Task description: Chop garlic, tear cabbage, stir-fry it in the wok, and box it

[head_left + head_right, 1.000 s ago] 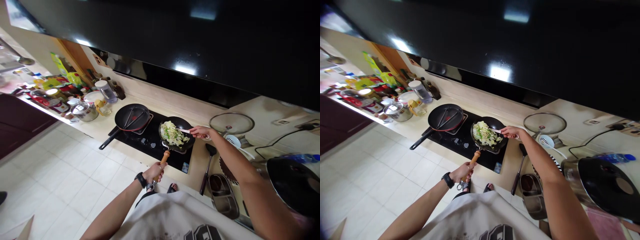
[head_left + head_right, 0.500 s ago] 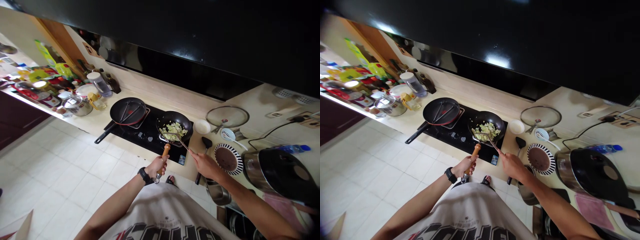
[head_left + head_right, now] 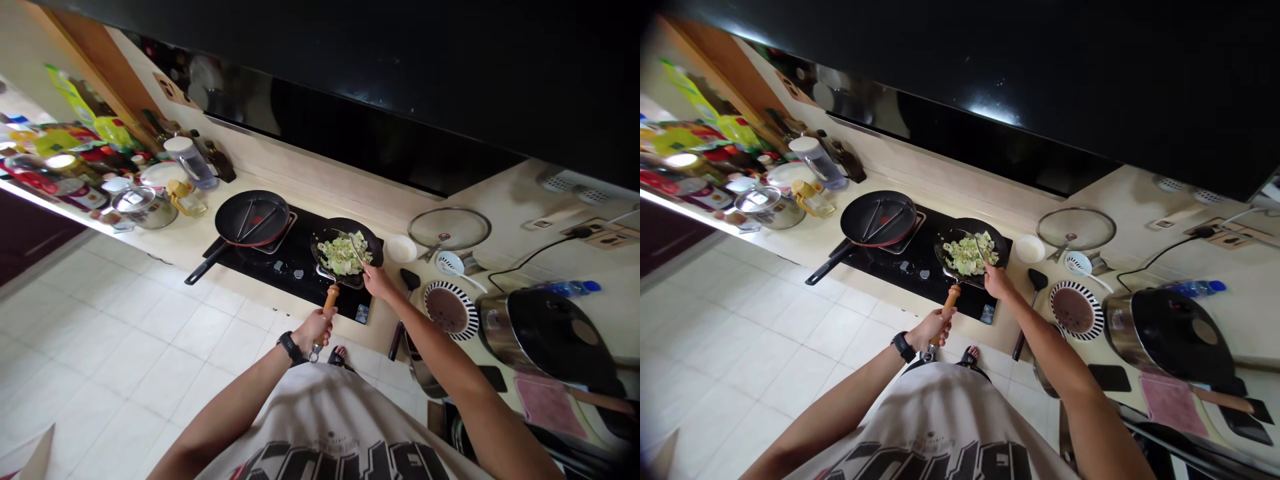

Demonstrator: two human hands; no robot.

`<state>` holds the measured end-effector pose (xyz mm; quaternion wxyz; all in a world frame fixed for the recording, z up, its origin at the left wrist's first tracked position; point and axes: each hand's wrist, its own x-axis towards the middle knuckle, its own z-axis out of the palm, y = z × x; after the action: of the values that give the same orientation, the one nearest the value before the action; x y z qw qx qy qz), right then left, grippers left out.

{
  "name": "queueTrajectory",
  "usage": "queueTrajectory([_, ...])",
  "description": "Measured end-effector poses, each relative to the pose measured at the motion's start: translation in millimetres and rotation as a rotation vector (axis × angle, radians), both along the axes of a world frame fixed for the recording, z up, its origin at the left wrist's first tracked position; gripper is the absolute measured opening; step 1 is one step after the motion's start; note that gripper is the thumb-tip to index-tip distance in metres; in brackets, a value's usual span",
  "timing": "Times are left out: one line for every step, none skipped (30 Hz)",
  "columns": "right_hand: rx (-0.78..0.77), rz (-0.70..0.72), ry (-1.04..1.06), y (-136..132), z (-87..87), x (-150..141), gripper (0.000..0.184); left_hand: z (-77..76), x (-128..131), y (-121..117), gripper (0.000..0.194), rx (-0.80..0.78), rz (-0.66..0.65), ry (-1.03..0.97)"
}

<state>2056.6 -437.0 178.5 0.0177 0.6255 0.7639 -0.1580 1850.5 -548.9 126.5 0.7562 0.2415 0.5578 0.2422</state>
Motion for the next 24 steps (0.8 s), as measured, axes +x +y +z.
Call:
queueTrajectory([-0.013, 0.009, -0.001, 0.5, -0.1, -7.8, 0.054, -1.2, -0.3, 0.1, 0.052, 0.001, -0.002, -0.003])
queueTrajectory([-0.027, 0.033, -0.010, -2.0, 0.3, -13.8, 0.054, -2.3, -0.6, 0.2, 0.053, 0.004, -0.003, -0.006])
queueTrajectory([-0.041, 0.067, -0.024, -7.1, 1.8, -17.2, 0.054, -3.4, -0.8, 0.2, 0.054, 0.008, -0.003, -0.006])
queueTrajectory([-0.055, 0.104, -0.043, -14.4, 4.9, -17.2, 0.055, -4.3, -0.9, 0.2, 0.054, 0.012, -0.003, -0.004])
queueTrajectory([-0.070, 0.136, -0.065, -23.2, 10.0, -13.6, 0.056, -5.1, -1.0, 0.1, 0.054, 0.014, -0.002, -0.002])
queueTrajectory([-0.084, 0.162, -0.087, -32.8, 17.2, -6.5, 0.057, -5.7, -1.1, -0.1, 0.054, 0.018, 0.000, 0.001])
queueTrajectory([-0.092, 0.181, -0.106, -42.5, 26.4, 3.0, 0.057, -6.4, -1.1, -0.3, 0.053, 0.020, 0.002, 0.004])
queueTrajectory([-0.094, 0.193, -0.123, -51.7, 36.9, 13.9, 0.057, -7.0, -1.1, -0.6, 0.052, 0.021, 0.006, 0.007])
queueTrajectory([-0.094, 0.198, -0.138, -59.7, 47.5, 24.5, 0.056, -7.6, -1.1, -0.9, 0.051, 0.020, 0.007, 0.007])
queueTrajectory([-0.096, 0.199, -0.153, -66.3, 57.1, 33.3, 0.055, -8.4, -1.0, -1.2, 0.050, 0.020, 0.009, 0.007])
queueTrajectory([-0.104, 0.199, -0.172, -71.0, 64.1, 39.0, 0.054, -9.2, -0.8, -1.5, 0.050, 0.020, 0.011, 0.008])
queueTrajectory([-0.119, 0.200, -0.193, -73.7, 67.8, 40.8, 0.054, -10.2, -0.6, -1.9, 0.050, 0.018, 0.012, 0.007])
queueTrajectory([-0.137, 0.199, -0.213, -74.3, 67.5, 38.8, 0.054, -11.3, -0.3, -2.2, 0.050, 0.016, 0.015, 0.006])
queueTrajectory([-0.152, 0.195, -0.229, -72.8, 63.3, 33.5, 0.056, -12.5, 0.1, -2.6, 0.051, 0.015, 0.019, 0.004])
queueTrajectory([-0.160, 0.183, -0.242, -69.4, 56.1, 26.3, 0.059, -13.6, 0.4, -3.0, 0.052, 0.017, 0.020, 0.002])
queueTrajectory([-0.157, 0.160, -0.248, -64.6, 46.8, 18.8, 0.061, -14.8, 0.7, -3.4, 0.053, 0.022, 0.019, -0.002])
queueTrajectory([-0.144, 0.127, -0.245, -59.0, 36.8, 12.9, 0.063, -15.9, 1.0, -3.8, 0.053, 0.028, 0.019, -0.003])
queueTrajectory([-0.122, 0.084, -0.226, -53.2, 27.3, 10.1, 0.063, -16.9, 1.1, -4.2, 0.054, 0.035, 0.018, -0.004])
queueTrajectory([-0.096, 0.041, -0.183, -48.0, 19.2, 11.5, 0.062, -17.8, 1.1, -4.6, 0.054, 0.038, 0.018, -0.004])
queueTrajectory([-0.071, -0.002, -0.113, -43.9, 13.0, 17.5, 0.059, -18.6, 1.0, -5.0, 0.054, 0.039, 0.016, -0.002])
queueTrajectory([-0.052, -0.044, -0.021, -40.8, 8.8, 27.6, 0.056, -19.4, 0.7, -5.2, 0.053, 0.038, 0.015, 0.004])
queueTrajectory([-0.044, -0.086, 0.083, -38.3, 6.4, 40.6, 0.054, -20.1, 0.3, -5.2, 0.053, 0.037, 0.016, 0.009])
queueTrajectory([-0.048, -0.131, 0.185, -35.9, 5.5, 55.2, 0.053, -20.6, -0.4, -4.9, 0.052, 0.038, 0.019, 0.015])
queueTrajectory([-0.062, -0.178, 0.276, -32.8, 5.6, 69.3, 0.054, -20.9, -1.2, -4.4, 0.052, 0.039, 0.022, 0.019])
